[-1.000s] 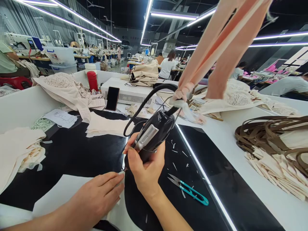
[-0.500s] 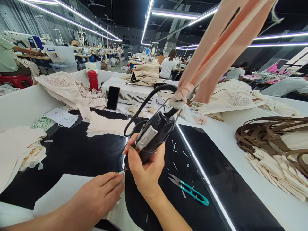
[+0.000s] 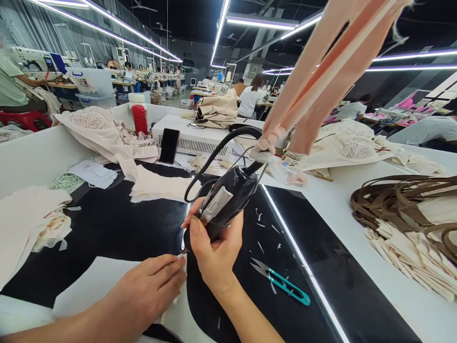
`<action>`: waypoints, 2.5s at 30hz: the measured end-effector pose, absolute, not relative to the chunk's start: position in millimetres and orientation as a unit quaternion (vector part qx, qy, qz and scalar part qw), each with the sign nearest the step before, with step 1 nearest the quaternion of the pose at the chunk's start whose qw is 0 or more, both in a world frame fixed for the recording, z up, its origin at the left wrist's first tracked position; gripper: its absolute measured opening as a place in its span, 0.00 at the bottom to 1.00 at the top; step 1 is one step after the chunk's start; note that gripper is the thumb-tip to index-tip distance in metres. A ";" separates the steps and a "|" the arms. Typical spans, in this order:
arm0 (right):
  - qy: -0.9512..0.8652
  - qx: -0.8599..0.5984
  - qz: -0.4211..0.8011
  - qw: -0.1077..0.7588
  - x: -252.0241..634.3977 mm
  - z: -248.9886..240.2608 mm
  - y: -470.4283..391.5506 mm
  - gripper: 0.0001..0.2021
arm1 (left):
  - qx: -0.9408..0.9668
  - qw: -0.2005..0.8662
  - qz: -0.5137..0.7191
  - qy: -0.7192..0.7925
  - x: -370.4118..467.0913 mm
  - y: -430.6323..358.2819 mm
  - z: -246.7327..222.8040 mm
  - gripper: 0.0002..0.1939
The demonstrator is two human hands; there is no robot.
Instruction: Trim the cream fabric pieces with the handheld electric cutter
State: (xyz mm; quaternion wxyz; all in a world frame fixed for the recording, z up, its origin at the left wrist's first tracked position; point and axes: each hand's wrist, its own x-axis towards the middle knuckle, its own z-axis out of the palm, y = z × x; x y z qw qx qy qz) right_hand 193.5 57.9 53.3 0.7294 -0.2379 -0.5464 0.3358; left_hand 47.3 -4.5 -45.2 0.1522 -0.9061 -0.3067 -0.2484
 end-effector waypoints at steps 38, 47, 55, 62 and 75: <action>-0.544 -0.266 0.315 0.731 195.7 70.0 51.3 0.16 | -0.913 0.104 -0.215 -0.330 30.6 8.1 -18.8 0.12; -0.539 -0.293 0.318 0.722 221.3 71.5 21.5 0.24 | -0.891 0.153 -0.228 -0.363 10.1 32.3 -4.1 0.11; -0.522 -0.280 0.319 0.740 221.4 65.2 23.5 0.22 | -0.923 0.011 -0.279 -0.265 36.2 4.5 2.3 0.06; -0.525 -0.268 0.338 0.734 220.3 61.3 21.9 0.22 | -0.931 -0.002 -0.267 -0.249 38.5 4.0 0.1 0.11; -0.519 -0.277 0.315 0.744 225.9 61.8 26.1 0.22 | -0.931 0.010 -0.232 -0.281 35.5 6.7 -1.5 0.16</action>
